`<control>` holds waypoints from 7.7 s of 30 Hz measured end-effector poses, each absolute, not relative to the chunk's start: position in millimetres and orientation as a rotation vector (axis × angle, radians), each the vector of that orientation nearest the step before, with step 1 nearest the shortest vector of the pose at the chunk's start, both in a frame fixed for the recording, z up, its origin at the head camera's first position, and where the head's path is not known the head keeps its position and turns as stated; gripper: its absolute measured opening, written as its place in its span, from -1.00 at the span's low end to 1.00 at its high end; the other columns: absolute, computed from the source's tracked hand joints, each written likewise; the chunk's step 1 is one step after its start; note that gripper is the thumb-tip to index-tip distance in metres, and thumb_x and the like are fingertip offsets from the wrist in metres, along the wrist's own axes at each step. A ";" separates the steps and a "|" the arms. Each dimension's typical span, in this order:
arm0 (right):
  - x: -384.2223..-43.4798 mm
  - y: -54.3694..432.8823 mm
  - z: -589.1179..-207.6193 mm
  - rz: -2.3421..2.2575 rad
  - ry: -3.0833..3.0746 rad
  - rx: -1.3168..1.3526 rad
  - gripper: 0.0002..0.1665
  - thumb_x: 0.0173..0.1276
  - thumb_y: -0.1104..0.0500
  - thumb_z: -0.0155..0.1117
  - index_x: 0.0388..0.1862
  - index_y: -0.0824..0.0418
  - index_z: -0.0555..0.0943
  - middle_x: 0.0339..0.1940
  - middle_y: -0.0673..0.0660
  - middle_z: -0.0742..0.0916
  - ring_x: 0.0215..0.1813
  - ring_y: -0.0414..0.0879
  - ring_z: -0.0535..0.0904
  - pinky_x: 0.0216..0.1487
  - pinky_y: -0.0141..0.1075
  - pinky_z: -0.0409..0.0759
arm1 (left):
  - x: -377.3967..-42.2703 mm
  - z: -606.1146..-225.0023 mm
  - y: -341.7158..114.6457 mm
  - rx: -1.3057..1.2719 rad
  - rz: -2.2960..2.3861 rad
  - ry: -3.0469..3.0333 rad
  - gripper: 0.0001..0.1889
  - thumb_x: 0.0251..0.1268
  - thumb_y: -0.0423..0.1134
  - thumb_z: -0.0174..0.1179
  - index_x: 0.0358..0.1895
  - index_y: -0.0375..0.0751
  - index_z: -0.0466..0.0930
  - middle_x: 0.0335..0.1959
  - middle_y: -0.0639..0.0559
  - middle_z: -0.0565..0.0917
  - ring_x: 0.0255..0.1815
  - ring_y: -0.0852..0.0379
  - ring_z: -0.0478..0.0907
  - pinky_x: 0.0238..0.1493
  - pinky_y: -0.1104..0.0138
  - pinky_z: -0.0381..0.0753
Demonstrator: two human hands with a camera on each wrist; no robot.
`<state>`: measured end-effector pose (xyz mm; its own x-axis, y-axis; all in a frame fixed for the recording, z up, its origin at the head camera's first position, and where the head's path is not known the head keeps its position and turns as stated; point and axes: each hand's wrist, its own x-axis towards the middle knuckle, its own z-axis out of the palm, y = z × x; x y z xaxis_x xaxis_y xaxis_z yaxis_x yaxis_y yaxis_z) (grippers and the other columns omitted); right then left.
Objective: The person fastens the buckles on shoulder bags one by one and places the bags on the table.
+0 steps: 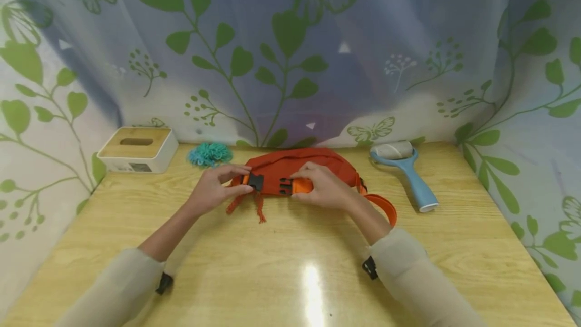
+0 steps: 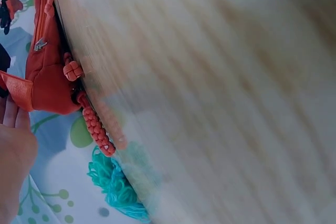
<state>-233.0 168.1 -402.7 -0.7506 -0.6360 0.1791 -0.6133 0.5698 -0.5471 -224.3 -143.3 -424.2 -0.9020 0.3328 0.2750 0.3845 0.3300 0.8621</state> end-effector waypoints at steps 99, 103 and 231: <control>-236.5 136.4 -397.3 -1.035 2.719 -1.087 -0.43 0.34 -0.04 0.47 0.23 0.20 0.65 0.11 0.07 0.64 0.19 -0.01 0.56 0.23 -0.02 0.52 | -225.9 -422.0 -145.4 -0.751 -1.723 -2.431 -0.67 0.20 -0.18 0.49 0.01 -0.20 0.73 0.17 -0.17 0.67 0.27 0.01 0.57 0.33 0.23 0.48; -237.4 135.6 -396.7 -1.023 2.731 -1.080 -0.43 0.34 -0.04 0.47 0.24 0.20 0.65 0.11 0.08 0.64 0.17 -0.01 0.56 0.18 -0.04 0.54 | -226.2 -422.4 -146.0 -0.745 -1.747 -2.414 -0.66 0.22 -0.18 0.48 0.02 -0.21 0.72 0.17 -0.18 0.67 0.28 0.00 0.56 0.33 0.19 0.48; -236.7 129.1 -411.4 -0.898 2.662 -1.154 -0.61 0.28 0.05 0.52 0.02 0.20 0.75 -0.10 -0.01 0.74 -0.10 -0.14 0.61 -0.04 -0.21 0.59 | -225.1 -422.9 -141.0 -0.952 -1.294 -2.827 -0.39 0.12 -0.17 0.56 0.24 -0.28 0.62 0.08 -0.03 0.70 0.05 0.05 0.62 0.06 0.17 0.63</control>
<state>-236.7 129.1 -411.4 -0.7065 -0.6953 0.1323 -0.6334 0.5376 -0.5566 -225.1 -141.0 -422.9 -0.8231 0.5511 0.1368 0.4636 0.5132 0.7222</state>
